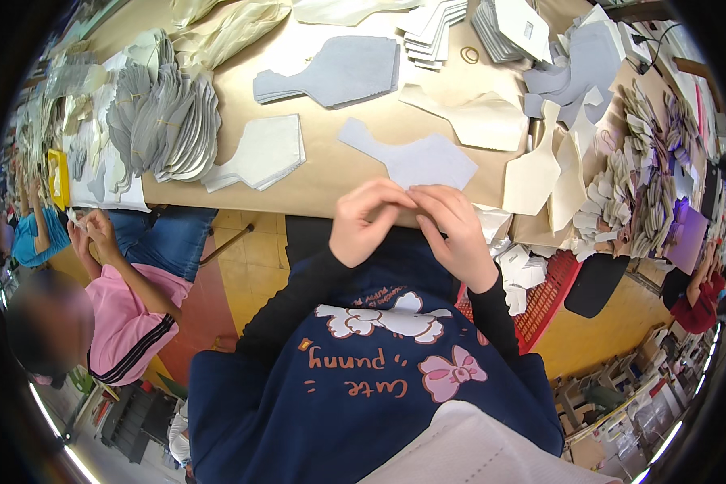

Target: The person repeatedly picks up small fabric pieces from a table, folds them by hand, and places them into a neat stack. The person also handles bundles of elastic bands and separates individual pieces. The workspace is cluttered with fabric pieces and sewing supplies.

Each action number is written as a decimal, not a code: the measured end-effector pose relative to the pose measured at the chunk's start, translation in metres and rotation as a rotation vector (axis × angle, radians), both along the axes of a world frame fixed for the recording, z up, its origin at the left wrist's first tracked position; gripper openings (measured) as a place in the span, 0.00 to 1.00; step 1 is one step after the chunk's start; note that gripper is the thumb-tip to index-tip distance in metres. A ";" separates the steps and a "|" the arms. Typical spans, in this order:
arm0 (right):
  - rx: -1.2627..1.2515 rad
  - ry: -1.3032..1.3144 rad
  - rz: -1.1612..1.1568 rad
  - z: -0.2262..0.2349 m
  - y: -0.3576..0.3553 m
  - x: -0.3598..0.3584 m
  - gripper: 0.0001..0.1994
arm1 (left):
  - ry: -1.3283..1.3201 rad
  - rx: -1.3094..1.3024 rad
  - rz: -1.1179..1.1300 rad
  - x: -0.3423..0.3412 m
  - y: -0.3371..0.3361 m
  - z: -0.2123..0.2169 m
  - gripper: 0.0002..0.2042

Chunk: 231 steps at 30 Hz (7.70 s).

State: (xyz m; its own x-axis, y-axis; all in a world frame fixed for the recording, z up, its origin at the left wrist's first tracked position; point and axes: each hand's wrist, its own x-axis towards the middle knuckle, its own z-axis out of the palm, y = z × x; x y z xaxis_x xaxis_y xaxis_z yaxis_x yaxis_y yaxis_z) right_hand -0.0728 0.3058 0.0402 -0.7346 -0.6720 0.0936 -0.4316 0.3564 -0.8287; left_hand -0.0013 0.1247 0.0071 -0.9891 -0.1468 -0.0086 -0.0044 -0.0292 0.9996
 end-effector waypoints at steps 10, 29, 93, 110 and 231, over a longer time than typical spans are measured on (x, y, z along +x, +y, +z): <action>0.194 0.131 -0.145 -0.021 -0.019 0.005 0.14 | -0.060 -0.521 0.067 -0.005 -0.039 -0.002 0.12; -0.102 -0.238 -0.340 -0.003 -0.002 0.001 0.07 | 0.051 -1.079 -0.103 -0.004 -0.029 -0.012 0.22; 0.399 -0.443 -0.183 -0.011 -0.095 -0.037 0.09 | -0.017 -1.017 0.383 0.005 -0.030 -0.018 0.09; 0.339 -0.710 0.093 0.014 0.006 -0.055 0.20 | -0.030 -1.009 0.360 0.005 -0.031 -0.020 0.09; -0.058 -0.324 -0.760 -0.020 0.038 0.015 0.20 | 0.069 -1.248 -0.304 -0.025 0.036 -0.008 0.28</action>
State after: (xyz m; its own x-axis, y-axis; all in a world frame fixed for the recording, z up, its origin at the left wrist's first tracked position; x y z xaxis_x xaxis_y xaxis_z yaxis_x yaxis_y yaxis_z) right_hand -0.0574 0.3442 0.0202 -0.9832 0.0186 -0.1818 0.1735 0.4071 -0.8967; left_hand -0.0260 0.1602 -0.0007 -0.9769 0.2123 0.0231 0.2070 0.9146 0.3473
